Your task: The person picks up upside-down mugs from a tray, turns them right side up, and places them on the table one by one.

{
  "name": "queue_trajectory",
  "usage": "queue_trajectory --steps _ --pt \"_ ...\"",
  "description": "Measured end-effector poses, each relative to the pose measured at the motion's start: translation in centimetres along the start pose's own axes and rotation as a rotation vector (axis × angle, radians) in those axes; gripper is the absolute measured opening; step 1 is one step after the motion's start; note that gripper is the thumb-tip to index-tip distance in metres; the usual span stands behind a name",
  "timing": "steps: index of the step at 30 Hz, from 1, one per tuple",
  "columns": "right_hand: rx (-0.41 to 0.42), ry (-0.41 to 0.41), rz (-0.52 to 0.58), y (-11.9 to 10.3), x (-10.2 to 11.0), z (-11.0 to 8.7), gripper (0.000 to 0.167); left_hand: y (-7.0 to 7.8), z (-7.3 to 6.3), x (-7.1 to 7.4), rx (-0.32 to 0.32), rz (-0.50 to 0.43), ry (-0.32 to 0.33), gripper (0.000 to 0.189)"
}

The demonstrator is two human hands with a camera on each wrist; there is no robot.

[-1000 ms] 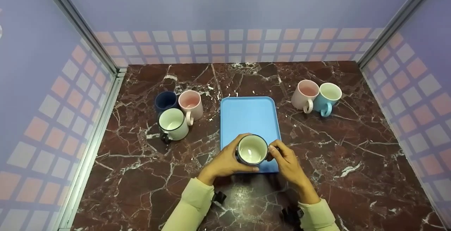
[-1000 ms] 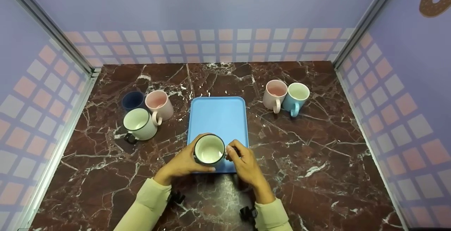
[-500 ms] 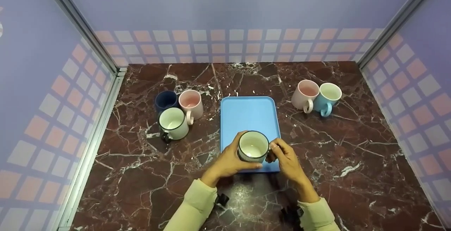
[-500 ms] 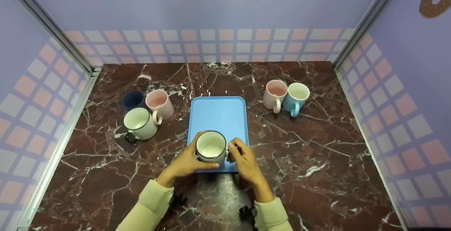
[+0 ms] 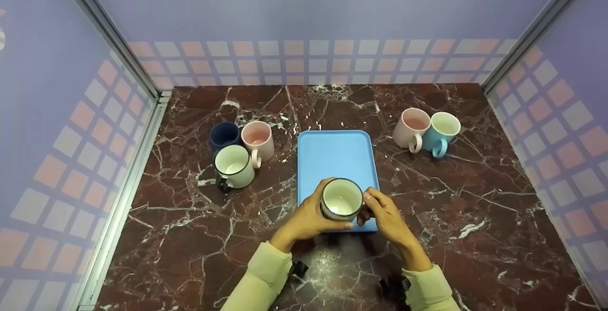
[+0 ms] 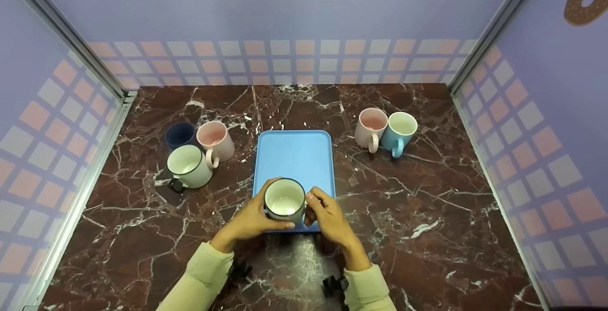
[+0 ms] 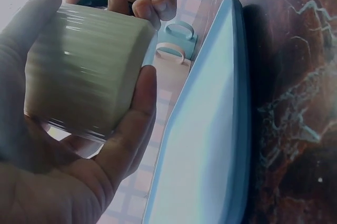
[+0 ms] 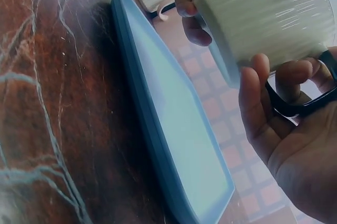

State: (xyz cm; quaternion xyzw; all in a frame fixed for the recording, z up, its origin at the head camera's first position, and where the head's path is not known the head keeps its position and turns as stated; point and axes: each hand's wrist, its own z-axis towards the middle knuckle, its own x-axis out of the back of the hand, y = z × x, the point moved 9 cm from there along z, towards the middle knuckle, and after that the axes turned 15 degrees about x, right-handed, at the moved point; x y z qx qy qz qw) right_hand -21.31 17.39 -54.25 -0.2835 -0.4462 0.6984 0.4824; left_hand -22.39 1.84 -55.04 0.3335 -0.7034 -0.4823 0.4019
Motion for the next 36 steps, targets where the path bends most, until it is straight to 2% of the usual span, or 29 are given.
queue_trajectory --steps 18,26,32,36 --pt "0.033 0.003 0.003 -0.1 0.1 0.0 0.035 -0.1 0.1 0.0 -0.016 -0.029 -0.03 0.098" --pt "0.023 0.006 0.014 0.1 0.0 -0.3 0.036 -0.6 0.0 0.2 0.021 0.045 -0.057 0.105" --pt "0.013 0.053 0.025 0.4 0.9 -1.0 0.036 -1.9 -0.4 1.8 0.109 0.158 -0.048 0.104" --pt "0.005 0.113 0.039 0.6 1.9 -1.4 0.037 -2.7 -0.6 3.7 0.153 0.188 0.027 0.091"
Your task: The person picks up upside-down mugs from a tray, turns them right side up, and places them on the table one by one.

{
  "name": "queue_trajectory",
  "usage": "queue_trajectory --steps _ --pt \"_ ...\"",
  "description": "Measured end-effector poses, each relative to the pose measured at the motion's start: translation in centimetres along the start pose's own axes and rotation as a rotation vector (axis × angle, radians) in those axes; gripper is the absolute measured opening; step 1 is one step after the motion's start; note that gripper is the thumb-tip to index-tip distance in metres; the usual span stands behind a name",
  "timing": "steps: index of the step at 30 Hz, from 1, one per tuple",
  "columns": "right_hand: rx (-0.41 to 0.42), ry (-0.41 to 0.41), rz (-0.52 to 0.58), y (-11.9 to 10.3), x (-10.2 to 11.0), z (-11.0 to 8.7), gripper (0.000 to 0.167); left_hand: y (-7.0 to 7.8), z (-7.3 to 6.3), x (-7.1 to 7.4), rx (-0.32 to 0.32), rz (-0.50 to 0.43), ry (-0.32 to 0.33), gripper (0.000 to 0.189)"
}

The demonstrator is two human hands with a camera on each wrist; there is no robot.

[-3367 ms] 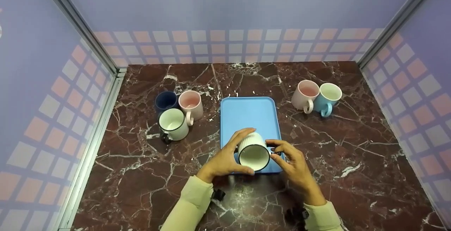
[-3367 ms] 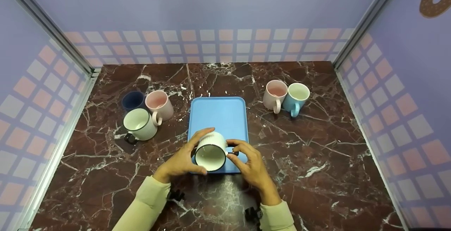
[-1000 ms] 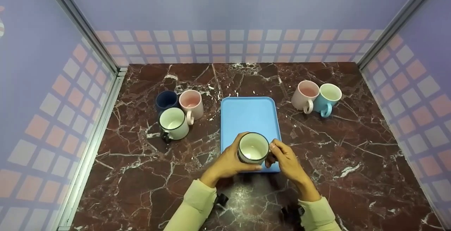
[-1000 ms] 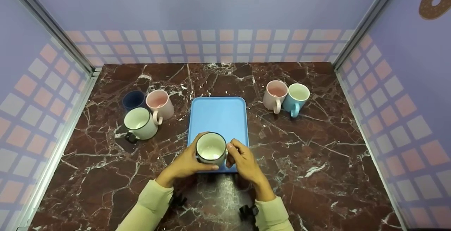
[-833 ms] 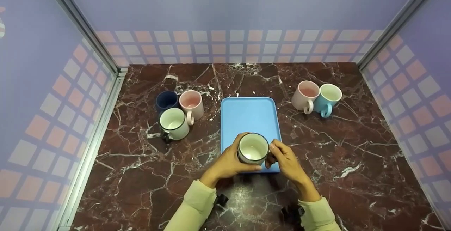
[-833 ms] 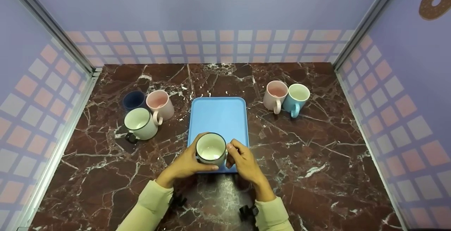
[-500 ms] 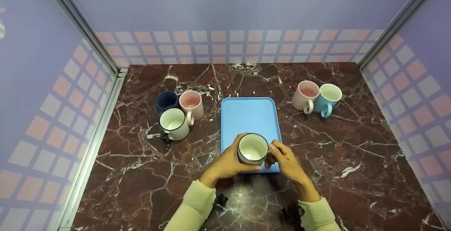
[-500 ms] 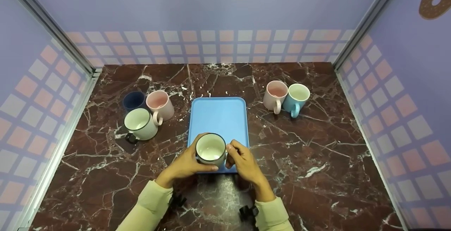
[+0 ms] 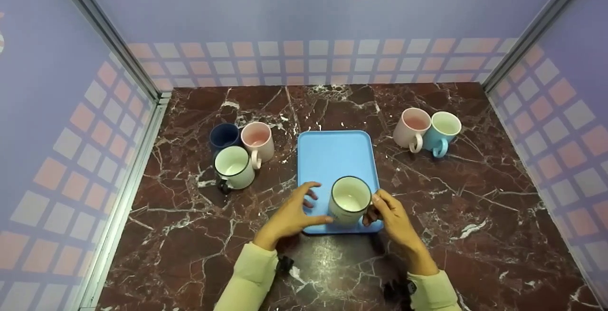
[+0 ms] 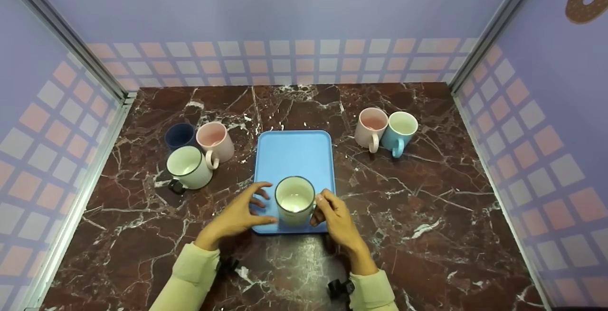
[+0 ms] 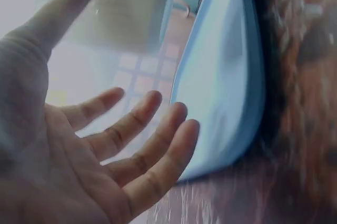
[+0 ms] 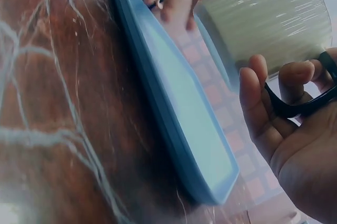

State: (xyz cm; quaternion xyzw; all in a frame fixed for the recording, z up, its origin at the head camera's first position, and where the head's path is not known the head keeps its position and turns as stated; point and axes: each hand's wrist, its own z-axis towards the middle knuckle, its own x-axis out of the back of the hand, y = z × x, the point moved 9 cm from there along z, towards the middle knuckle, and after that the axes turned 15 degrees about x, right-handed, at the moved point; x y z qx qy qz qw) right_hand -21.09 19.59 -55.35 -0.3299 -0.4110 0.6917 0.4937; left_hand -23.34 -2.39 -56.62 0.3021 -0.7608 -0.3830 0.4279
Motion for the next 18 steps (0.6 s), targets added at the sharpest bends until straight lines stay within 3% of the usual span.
queue_trajectory --steps 4,7,12,18 --pt "0.012 0.038 0.007 0.0 1.1 -0.3 0.037 -1.4 0.2 1.7 0.048 0.025 0.116 0.067" --pt "0.015 0.076 0.005 0.0 1.9 -0.7 0.036 -2.8 0.5 2.4 0.11 0.045 0.162 0.054" --pt "-0.027 0.173 -0.007 0.2 3.3 -1.2 0.037 -4.9 0.7 2.5 0.206 0.076 0.161 0.042" --pt "-0.106 0.319 -0.029 0.4 5.3 -1.8 0.039 -5.3 0.8 2.4 0.225 0.146 0.184 0.032"
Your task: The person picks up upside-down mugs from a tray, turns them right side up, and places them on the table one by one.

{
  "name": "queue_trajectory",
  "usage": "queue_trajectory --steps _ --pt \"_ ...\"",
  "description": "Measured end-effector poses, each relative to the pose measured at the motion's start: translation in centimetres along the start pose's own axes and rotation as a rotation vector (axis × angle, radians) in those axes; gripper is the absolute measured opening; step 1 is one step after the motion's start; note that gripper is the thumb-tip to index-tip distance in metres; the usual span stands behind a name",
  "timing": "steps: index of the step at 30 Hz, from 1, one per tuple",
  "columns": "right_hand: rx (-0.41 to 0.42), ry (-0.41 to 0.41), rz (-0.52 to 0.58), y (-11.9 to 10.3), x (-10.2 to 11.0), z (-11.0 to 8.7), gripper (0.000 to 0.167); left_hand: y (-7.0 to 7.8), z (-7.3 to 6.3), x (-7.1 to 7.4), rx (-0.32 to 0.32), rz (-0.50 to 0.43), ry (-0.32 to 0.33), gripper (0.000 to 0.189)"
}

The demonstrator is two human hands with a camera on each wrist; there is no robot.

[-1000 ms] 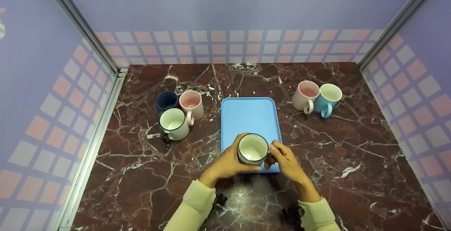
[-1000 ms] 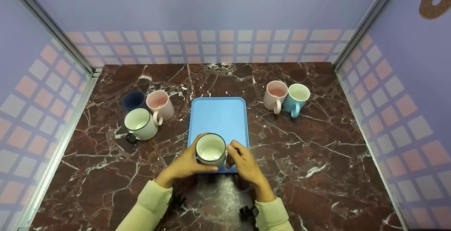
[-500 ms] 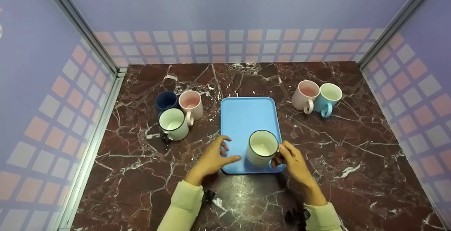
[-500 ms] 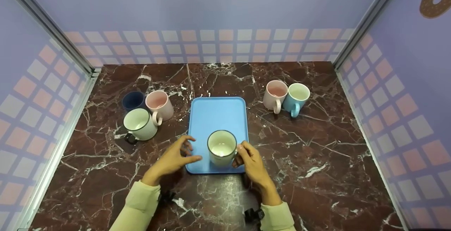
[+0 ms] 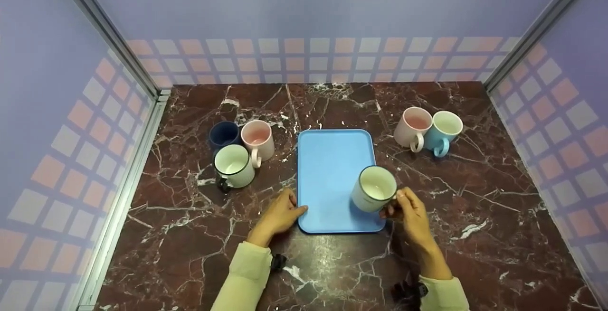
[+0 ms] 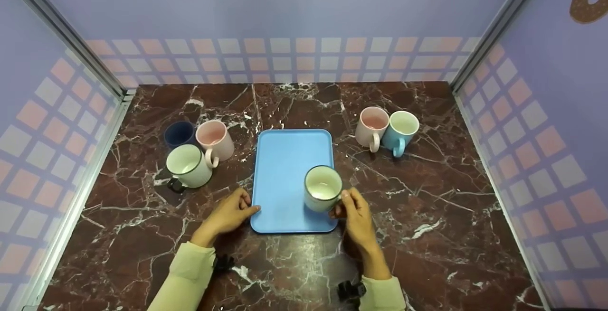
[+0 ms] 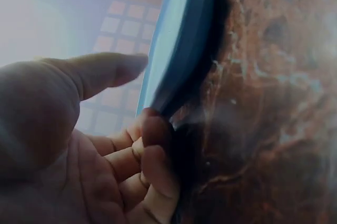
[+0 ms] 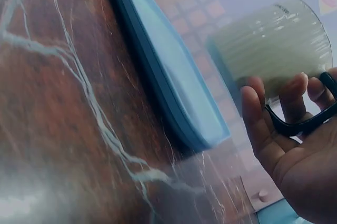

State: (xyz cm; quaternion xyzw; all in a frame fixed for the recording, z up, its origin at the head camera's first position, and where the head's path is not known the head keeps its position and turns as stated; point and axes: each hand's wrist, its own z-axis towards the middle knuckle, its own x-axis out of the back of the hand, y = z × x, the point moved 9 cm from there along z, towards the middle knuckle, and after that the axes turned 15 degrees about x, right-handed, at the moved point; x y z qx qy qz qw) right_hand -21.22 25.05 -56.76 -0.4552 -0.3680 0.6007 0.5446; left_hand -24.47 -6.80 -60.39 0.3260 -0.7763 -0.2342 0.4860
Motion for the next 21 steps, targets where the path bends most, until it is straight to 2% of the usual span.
queue_trajectory --steps 4,7,13,21 --pt "-0.025 0.086 -0.012 0.2 1.5 -0.1 0.035 0.3 0.0 -0.1 -0.013 0.114 0.042 0.026" --pt "-0.03 0.159 0.006 0.2 2.4 -0.1 0.032 0.6 0.0 -0.1 -0.035 0.164 0.071 0.022" --pt "-0.044 0.326 0.078 0.5 4.2 -0.2 0.029 0.8 -0.1 -0.1 -0.058 0.192 0.095 0.02" --pt "-0.071 0.473 0.064 0.6 6.5 0.1 0.027 0.7 -0.1 -0.3 -0.045 0.182 0.072 0.017"
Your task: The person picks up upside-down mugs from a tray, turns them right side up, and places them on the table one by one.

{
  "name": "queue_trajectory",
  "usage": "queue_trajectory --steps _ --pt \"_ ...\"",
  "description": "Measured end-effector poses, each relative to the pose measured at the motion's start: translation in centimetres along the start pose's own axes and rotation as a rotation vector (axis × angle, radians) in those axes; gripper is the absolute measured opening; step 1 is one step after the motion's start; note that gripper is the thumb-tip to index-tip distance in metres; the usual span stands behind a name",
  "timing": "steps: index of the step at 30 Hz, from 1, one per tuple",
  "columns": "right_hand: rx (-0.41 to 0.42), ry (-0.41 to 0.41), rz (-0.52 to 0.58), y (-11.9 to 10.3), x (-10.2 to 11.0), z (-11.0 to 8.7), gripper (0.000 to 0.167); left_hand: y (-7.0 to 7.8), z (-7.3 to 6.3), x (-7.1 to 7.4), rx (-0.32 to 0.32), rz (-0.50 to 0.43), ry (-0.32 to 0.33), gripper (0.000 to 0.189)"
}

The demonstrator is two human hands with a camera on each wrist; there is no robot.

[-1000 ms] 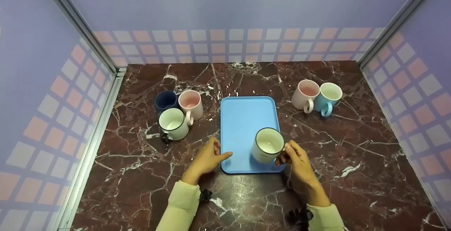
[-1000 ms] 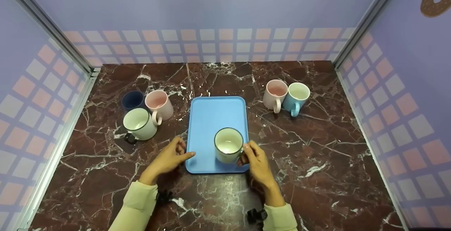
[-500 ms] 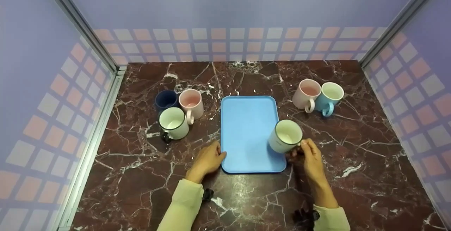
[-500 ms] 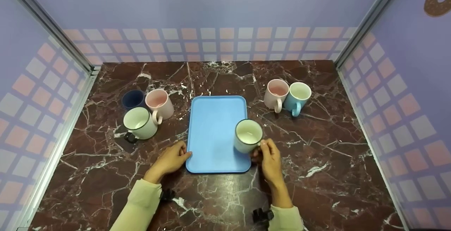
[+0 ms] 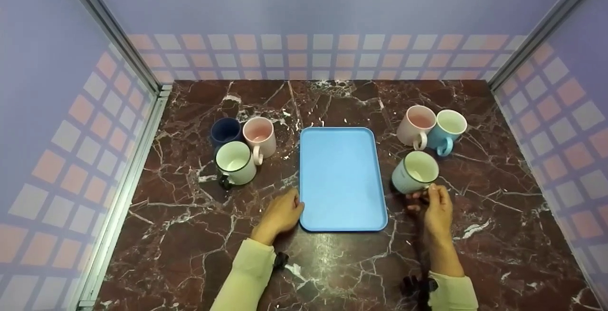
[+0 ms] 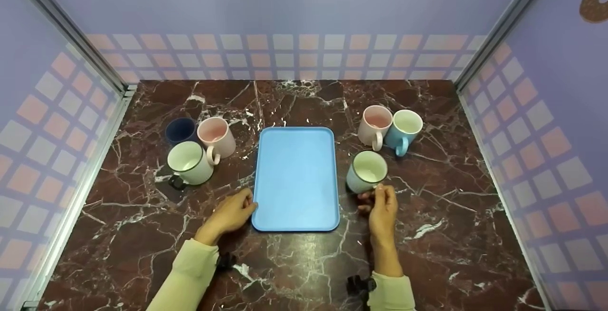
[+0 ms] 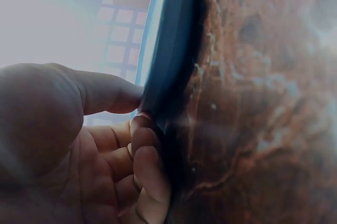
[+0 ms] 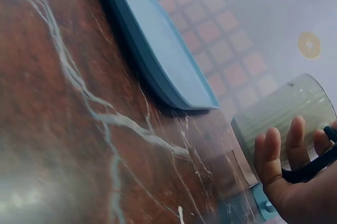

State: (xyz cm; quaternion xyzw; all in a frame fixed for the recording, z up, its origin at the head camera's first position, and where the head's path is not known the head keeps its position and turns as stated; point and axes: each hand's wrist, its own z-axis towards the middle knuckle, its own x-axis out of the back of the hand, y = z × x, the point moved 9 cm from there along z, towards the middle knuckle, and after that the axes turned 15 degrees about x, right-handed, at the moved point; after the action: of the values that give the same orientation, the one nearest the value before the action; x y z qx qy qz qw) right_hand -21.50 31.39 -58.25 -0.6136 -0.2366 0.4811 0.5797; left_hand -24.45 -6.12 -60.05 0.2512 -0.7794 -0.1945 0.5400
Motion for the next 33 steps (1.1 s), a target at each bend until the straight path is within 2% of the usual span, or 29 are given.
queue_trajectory --steps 9,16,33 --pt "-0.037 0.084 -0.002 0.4 1.9 2.0 0.027 0.3 0.0 0.2 -0.01 -0.003 0.003 0.017" --pt "-0.058 0.079 -0.084 0.9 2.9 3.0 0.03 0.1 0.1 0.1 -0.018 -0.001 0.006 0.017" --pt "-0.119 0.108 -0.02 2.2 3.5 4.9 0.028 0.0 0.0 0.2 -0.023 -0.004 0.014 0.017"
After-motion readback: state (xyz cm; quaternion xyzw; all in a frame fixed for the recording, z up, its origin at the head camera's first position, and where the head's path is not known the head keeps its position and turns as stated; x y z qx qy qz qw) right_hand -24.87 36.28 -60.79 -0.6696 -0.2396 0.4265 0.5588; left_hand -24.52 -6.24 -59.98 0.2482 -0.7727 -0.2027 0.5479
